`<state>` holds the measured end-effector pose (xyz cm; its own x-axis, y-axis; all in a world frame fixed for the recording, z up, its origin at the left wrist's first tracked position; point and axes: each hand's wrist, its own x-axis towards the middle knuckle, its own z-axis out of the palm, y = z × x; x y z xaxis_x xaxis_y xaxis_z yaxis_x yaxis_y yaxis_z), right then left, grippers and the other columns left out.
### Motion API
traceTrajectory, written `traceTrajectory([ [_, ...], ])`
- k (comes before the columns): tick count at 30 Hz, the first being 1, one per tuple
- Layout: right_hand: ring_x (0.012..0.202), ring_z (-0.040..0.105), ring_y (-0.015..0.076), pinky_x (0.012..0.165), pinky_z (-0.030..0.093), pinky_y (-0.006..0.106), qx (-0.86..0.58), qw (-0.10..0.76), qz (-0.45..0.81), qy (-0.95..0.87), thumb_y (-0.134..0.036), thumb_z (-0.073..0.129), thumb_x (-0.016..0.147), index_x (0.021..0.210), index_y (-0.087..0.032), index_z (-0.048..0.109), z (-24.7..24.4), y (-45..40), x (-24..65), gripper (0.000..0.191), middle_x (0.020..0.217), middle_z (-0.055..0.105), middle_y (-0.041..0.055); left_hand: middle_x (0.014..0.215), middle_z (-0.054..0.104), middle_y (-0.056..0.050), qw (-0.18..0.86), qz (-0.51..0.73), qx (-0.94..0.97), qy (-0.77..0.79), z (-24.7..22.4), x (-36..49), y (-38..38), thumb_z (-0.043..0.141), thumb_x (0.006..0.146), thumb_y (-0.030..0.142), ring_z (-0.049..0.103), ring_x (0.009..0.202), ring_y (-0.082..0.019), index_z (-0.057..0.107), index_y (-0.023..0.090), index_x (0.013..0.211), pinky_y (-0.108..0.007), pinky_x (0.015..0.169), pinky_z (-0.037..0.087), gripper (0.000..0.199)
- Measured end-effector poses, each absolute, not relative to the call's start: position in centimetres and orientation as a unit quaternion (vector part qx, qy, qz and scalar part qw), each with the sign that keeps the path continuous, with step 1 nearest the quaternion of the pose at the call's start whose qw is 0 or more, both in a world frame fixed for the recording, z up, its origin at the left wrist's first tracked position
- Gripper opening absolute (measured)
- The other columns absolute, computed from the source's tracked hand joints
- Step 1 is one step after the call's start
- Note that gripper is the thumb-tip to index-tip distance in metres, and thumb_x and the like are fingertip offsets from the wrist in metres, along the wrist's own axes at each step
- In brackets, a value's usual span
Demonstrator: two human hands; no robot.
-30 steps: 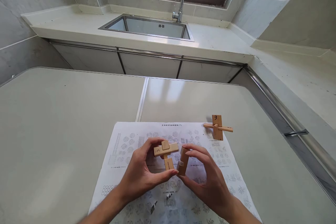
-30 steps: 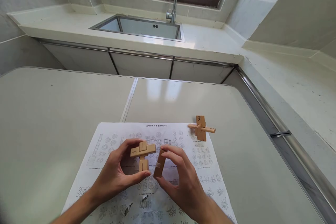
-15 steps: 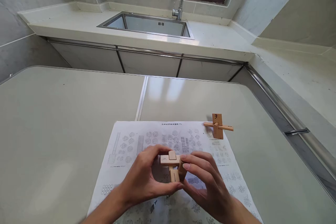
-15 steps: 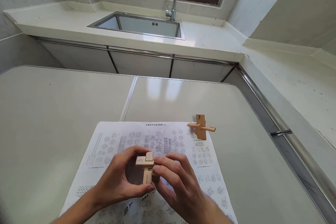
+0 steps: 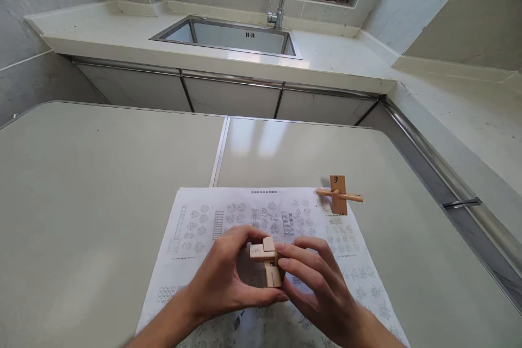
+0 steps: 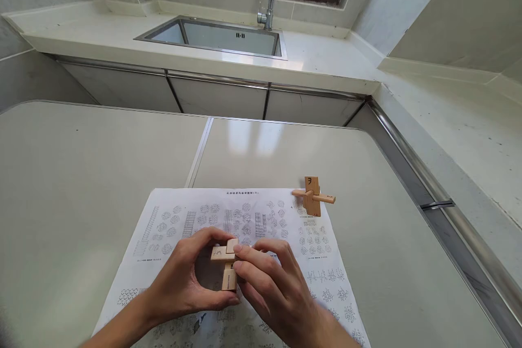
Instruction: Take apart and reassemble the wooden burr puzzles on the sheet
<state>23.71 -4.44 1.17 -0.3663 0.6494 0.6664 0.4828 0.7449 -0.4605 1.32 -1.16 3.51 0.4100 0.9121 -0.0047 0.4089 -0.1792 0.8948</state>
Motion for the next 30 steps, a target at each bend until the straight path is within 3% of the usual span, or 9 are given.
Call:
traceTrajectory([
  [10, 0.113, 0.071, 0.0248, 0.094, 0.064, 0.042, -0.307, 0.427, 0.085, -0.846, -0.002, 0.056, 0.100, 0.131, -0.022, 0.062, 1.94, -4.51, 23.47, 0.037, 0.120, 0.082, 0.0092, 0.098, 0.077, -0.001, 0.464, 0.274, 0.726, 0.426, 3.88, 1.73, -1.26, 0.101, 0.056, 0.041, 0.073, 0.084, -0.024, 0.068, 0.023, 0.104, -0.039, 0.089, 0.058, 0.062],
  [16, 0.133, 0.061, 0.0279, 0.108, 0.058, 0.047, -0.321, 0.428, 0.134, -0.834, -0.001, 0.064, 0.096, 0.146, -0.020, 0.049, 1.43, -4.53, 23.23, 0.055, 0.135, 0.071, 0.0140, 0.101, 0.078, 0.000, 0.491, 0.294, 0.711, 0.409, 3.30, 1.43, -1.40, 0.100, 0.059, 0.035, 0.074, 0.086, -0.023, 0.065, 0.025, 0.112, -0.036, 0.086, 0.058, 0.063],
  [21, 0.143, 0.053, 0.0336, 0.110, 0.057, 0.055, -0.392, 0.440, 0.229, -0.775, -0.007, 0.063, 0.091, 0.154, -0.025, 0.038, 1.33, -4.61, 23.74, 0.070, 0.151, 0.054, 0.0169, 0.106, 0.077, -0.003, 0.476, 0.311, 0.708, 0.419, 2.99, 0.82, -1.38, 0.098, 0.065, 0.047, 0.074, 0.091, -0.024, 0.062, 0.025, 0.119, -0.036, 0.085, 0.059, 0.068],
  [24, 0.133, 0.059, 0.0328, 0.105, 0.059, 0.052, -0.423, 0.432, 0.297, -0.739, -0.011, 0.057, 0.092, 0.150, -0.023, 0.044, 1.65, -4.42, 24.15, 0.061, 0.143, 0.059, 0.0167, 0.108, 0.077, -0.004, 0.455, 0.319, 0.711, 0.430, 3.08, 0.76, -1.42, 0.098, 0.065, 0.050, 0.075, 0.094, -0.025, 0.061, 0.026, 0.120, -0.037, 0.087, 0.059, 0.071],
  [30, 0.087, 0.070, 0.0238, 0.074, 0.062, 0.036, -0.417, 0.423, 0.286, -0.752, -0.023, 0.055, 0.105, 0.125, -0.025, 0.059, 1.33, -3.87, 23.98, 0.020, 0.102, 0.071, 0.0081, 0.113, 0.076, -0.004, 0.457, 0.320, 0.729, 0.396, 3.05, 1.02, -1.53, 0.097, 0.070, 0.046, 0.075, 0.096, -0.025, 0.061, 0.028, 0.125, -0.036, 0.088, 0.060, 0.068],
])
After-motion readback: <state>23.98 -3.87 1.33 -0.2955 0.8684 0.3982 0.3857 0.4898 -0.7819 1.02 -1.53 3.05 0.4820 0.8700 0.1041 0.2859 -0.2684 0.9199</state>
